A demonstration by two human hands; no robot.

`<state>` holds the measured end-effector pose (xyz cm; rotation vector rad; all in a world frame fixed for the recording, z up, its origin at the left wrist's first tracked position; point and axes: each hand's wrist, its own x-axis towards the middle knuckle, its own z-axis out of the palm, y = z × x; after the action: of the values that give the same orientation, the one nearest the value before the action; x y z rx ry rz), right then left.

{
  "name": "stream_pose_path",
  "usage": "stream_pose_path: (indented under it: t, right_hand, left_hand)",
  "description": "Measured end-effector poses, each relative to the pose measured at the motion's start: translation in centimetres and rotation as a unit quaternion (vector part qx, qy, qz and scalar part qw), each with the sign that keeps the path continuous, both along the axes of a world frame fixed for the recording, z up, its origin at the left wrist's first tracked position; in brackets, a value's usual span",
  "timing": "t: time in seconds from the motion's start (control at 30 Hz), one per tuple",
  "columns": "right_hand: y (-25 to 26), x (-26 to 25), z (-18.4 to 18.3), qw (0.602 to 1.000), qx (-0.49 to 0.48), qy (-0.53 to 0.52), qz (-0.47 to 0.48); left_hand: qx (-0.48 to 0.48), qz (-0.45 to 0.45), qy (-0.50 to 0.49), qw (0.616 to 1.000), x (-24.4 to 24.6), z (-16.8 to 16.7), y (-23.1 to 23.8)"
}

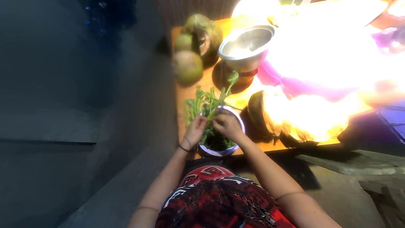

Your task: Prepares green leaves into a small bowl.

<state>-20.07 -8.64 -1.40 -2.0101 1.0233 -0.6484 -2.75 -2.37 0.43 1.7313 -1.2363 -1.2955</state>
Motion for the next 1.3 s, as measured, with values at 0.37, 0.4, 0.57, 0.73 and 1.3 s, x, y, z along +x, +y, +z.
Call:
stream_pose_path:
  t: [0.37, 0.4, 0.57, 0.73, 1.3]
  right_hand:
    - [0.3, 2.7, -1.0, 0.848, 0.375, -0.272, -0.258]
    - [-0.2, 2.7, -1.4, 0.823, 0.385, -0.287, -0.302]
    - [-1.5, -0.8, -1.5, 0.98, 0.169, 0.017, -0.107]
    - [0.4, -0.2, -1.7, 0.951, -0.273, -0.021, -0.144]
    - [0.9, 3.1, -2.3, 0.973, -0.229, -0.004, 0.004]
  left_hand:
    - [-0.165, -0.04, -0.166, 0.971, -0.7, 0.3, -0.2]
    - [-0.194, -0.04, -0.194, 0.961, -0.5, 0.0, -0.1]
    - [-0.256, -0.011, -0.284, 0.924, 1.0, -1.7, 0.3]
    - [-0.252, 0.005, -0.289, 0.924, 1.2, -2.3, 0.2]
    - [-0.106, 0.009, -0.101, 0.989, 1.1, -1.9, 0.0]
